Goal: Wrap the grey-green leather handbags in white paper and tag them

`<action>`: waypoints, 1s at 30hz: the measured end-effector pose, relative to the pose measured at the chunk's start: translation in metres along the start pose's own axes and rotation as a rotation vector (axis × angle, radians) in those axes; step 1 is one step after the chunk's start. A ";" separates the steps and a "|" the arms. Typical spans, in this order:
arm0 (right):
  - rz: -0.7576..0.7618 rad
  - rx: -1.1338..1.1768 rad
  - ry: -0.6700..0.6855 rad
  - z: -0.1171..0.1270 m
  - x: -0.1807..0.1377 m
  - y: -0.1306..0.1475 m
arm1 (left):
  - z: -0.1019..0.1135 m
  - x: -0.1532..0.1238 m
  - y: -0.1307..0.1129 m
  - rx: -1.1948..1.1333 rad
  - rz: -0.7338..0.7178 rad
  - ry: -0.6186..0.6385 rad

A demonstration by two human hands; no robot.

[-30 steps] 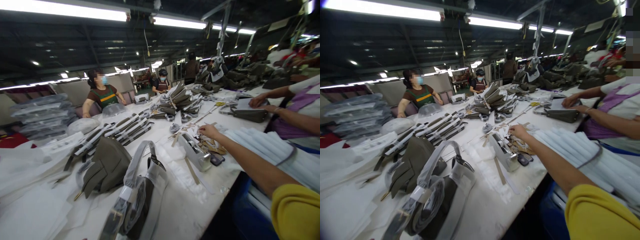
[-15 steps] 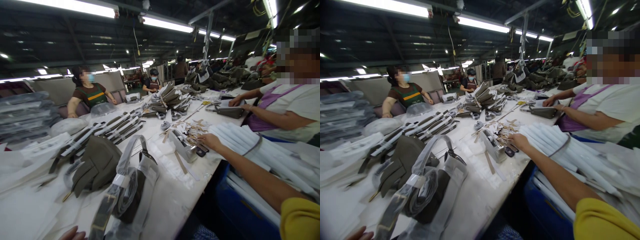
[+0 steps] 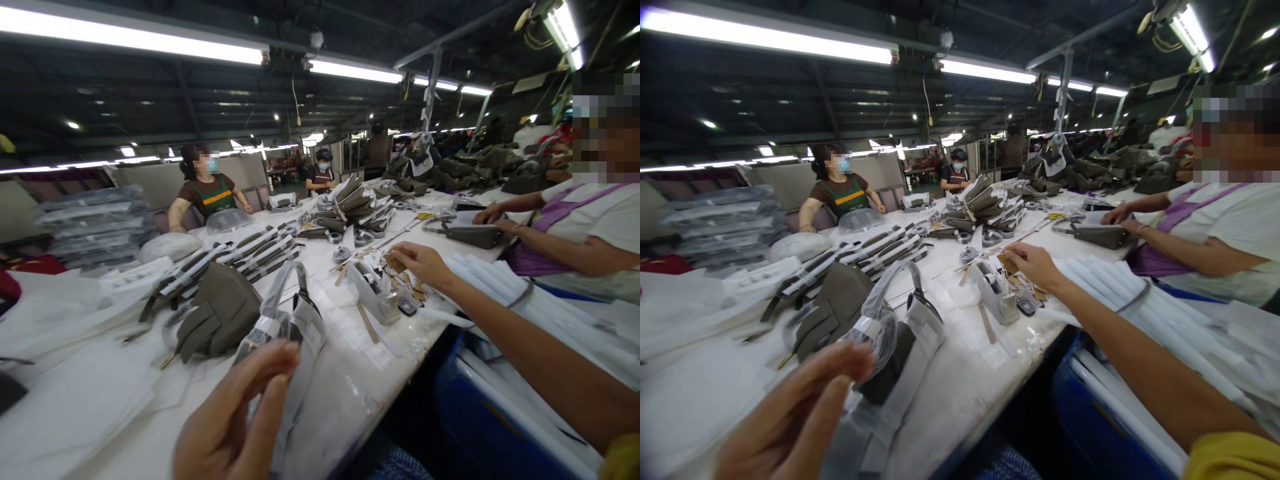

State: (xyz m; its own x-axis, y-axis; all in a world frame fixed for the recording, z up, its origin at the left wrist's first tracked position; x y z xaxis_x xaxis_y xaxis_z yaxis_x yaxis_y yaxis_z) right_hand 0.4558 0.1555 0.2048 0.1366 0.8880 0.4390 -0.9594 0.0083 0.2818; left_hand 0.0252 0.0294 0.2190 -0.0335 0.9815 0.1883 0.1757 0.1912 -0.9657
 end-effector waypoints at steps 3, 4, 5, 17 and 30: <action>0.155 0.134 0.058 0.020 -0.016 0.052 | -0.068 0.021 0.017 -0.021 -0.130 0.281; 0.209 0.177 0.073 0.025 -0.023 0.069 | -0.085 0.031 0.025 -0.051 -0.126 0.323; 0.251 0.217 0.086 0.030 -0.031 0.085 | -0.098 0.039 0.032 -0.058 -0.133 0.345; 0.132 0.746 0.422 0.010 -0.090 0.125 | -0.100 0.050 0.043 -0.120 -0.013 0.437; -0.009 1.266 0.557 -0.036 -0.127 0.134 | -0.099 0.050 0.033 -0.771 0.282 0.477</action>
State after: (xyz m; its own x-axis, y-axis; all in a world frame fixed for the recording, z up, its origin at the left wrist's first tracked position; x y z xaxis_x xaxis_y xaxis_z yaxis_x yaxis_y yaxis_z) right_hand 0.3007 0.0606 0.1560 -0.2614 0.9575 0.1220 -0.0421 -0.1376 0.9896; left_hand 0.1264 0.0843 0.2145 0.4853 0.8548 0.1840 0.7227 -0.2738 -0.6346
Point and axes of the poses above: each hand's wrist, its own x-axis towards the middle knuckle, its own z-axis out of the back of the hand, y = z × x, the point moved 4 cm from there along x, towards the middle knuckle, and after that the axes turned 13 degrees about -x, right-handed, at the moved point
